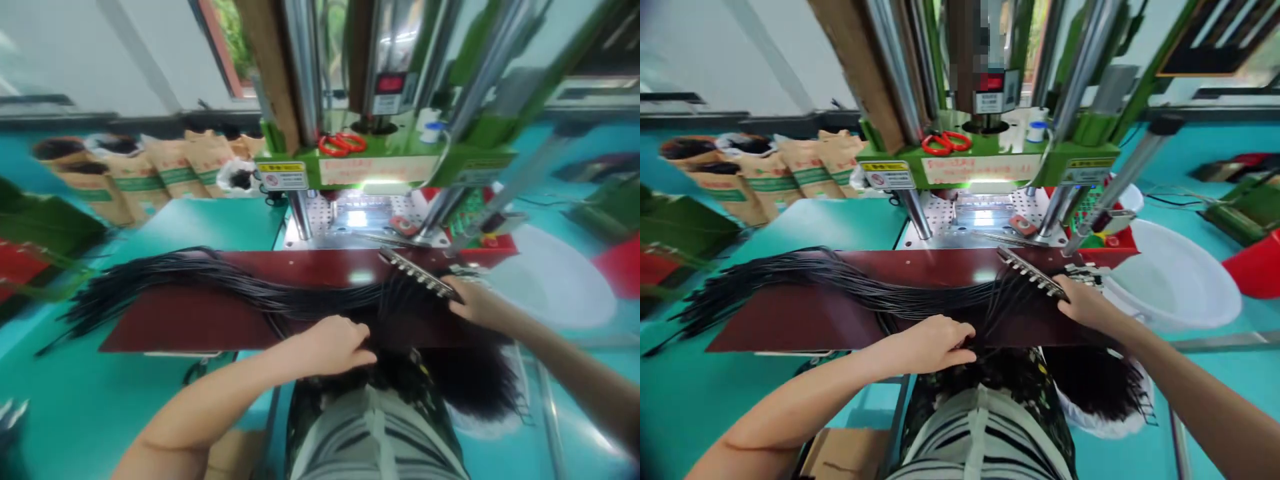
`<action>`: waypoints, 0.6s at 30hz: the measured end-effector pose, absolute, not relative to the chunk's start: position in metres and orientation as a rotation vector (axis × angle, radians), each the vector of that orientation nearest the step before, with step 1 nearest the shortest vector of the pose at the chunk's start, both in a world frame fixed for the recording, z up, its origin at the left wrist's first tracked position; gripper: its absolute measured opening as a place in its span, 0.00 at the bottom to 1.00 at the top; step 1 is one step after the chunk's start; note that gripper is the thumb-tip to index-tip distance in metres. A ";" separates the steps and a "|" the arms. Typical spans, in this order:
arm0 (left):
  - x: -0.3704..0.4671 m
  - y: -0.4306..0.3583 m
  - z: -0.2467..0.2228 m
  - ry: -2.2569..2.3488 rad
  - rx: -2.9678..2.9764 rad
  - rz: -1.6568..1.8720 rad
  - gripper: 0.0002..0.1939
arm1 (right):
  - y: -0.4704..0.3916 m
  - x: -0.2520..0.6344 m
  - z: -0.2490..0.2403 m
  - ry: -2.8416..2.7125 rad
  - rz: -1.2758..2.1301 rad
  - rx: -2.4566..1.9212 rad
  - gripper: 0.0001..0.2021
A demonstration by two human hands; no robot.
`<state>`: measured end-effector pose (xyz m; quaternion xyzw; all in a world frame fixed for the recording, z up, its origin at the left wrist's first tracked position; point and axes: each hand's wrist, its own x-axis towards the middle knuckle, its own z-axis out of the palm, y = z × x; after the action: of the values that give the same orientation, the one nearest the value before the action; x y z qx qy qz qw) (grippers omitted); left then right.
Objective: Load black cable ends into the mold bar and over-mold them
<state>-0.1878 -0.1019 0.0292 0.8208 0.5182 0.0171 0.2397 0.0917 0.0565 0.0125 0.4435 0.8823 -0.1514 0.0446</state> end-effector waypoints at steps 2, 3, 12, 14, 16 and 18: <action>-0.178 -0.092 0.018 1.472 2.177 0.042 0.21 | 0.062 0.080 0.021 2.590 -0.614 1.407 0.16; -0.176 -0.089 0.015 1.490 2.138 0.068 0.21 | 0.064 0.075 0.025 2.504 -0.705 1.464 0.15; -0.183 -0.072 0.004 1.112 1.377 0.380 0.23 | 0.109 0.044 0.058 2.671 -0.757 1.669 0.09; -0.181 -0.063 0.005 0.949 1.128 0.430 0.22 | 0.127 0.029 0.065 2.732 -0.689 1.627 0.11; -0.177 -0.050 0.007 0.885 0.983 0.500 0.21 | 0.148 0.010 0.068 2.784 -0.589 1.605 0.14; -0.175 -0.035 0.008 0.923 0.930 0.597 0.18 | 0.170 -0.011 0.067 2.804 -0.509 1.626 0.14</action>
<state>-0.1751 -0.0351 0.0077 0.4259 0.4227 0.2735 0.7517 -0.0113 0.1704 0.0670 0.4944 0.8525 -0.1547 -0.0696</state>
